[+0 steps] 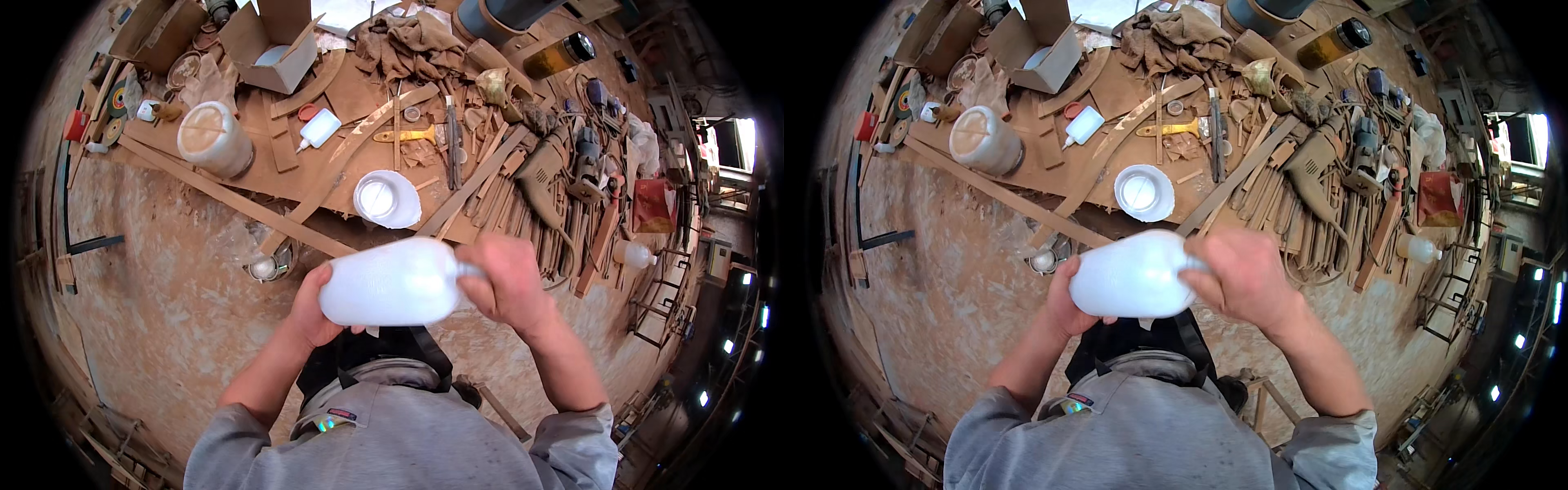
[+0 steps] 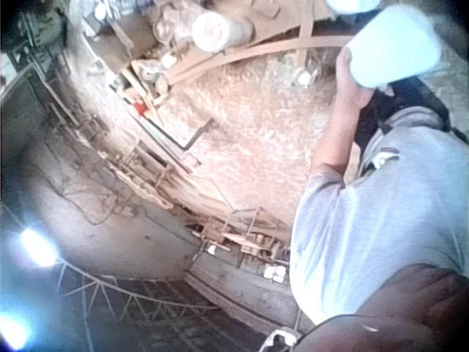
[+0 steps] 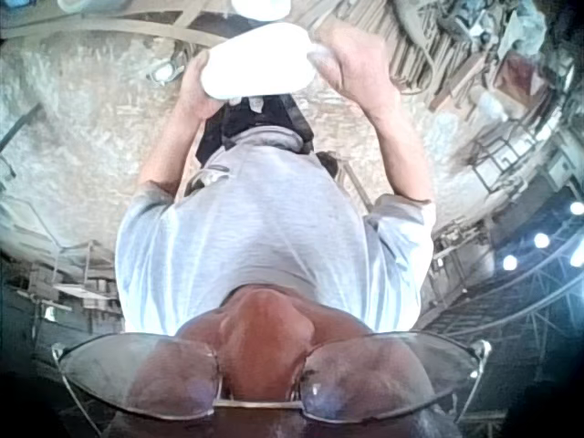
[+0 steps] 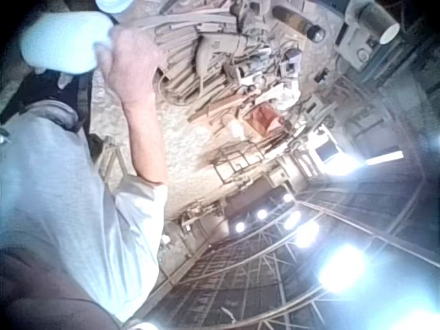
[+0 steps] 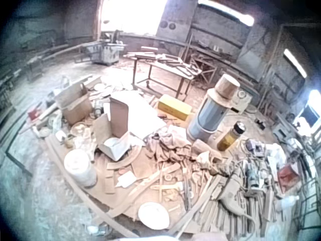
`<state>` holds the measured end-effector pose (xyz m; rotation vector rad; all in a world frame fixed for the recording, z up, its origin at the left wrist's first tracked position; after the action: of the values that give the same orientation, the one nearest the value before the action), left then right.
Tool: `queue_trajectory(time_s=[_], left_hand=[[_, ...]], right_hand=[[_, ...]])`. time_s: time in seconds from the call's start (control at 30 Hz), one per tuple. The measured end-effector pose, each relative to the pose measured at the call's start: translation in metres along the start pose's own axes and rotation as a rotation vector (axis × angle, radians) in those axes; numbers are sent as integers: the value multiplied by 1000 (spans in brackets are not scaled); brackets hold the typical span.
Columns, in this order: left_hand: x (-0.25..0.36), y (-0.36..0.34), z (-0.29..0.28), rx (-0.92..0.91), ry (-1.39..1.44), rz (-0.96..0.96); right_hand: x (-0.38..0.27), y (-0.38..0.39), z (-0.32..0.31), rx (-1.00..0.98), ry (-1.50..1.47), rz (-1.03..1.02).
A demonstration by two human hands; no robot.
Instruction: The person uses an angle grinder to smooth the edges of wooden strips on a workbench. They then pick up a rectangular wooden board and apply a liquid finish to its surface using a brush. Finally, the person pours a white liquid from a large plastic bottle into a small container.
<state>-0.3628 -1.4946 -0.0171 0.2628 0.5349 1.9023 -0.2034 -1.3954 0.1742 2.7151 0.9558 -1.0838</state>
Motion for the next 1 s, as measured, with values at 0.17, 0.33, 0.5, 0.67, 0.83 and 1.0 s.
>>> queue_trajectory(time_s=[0.17, 0.33, 0.5, 0.67, 0.83, 1.0], left_hand=[[51, 58, 40, 600, -927, 1155], [9, -1, -8, -54, 19, -16], [59, 59, 14, 472, -772, 1060], [41, 17, -9, 150, -341, 357], [32, 23, -24, 196, -238, 294], [61, 73, 31, 572, -956, 1195]], right_hand=[[81, 42, 32, 130, -326, 763], [-9, -8, 11, -33, 22, -90], [56, 24, 35, 91, -241, 620], [17, 3, 17, 83, -7, 88], [10, -6, 25, -34, -89, 126], [79, 45, 61, 105, -450, 863]])
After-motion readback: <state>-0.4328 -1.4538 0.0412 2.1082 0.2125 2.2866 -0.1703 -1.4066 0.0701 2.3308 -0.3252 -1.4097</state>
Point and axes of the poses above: each hand's wrist, its own y-axis away from the middle knuckle, its own z-axis out of the palm, x = y × z, the point moved 10 cm from there along -y, towards the middle knuckle, and after that the axes turned 13 degrees about -z, right-handed, at the moved point
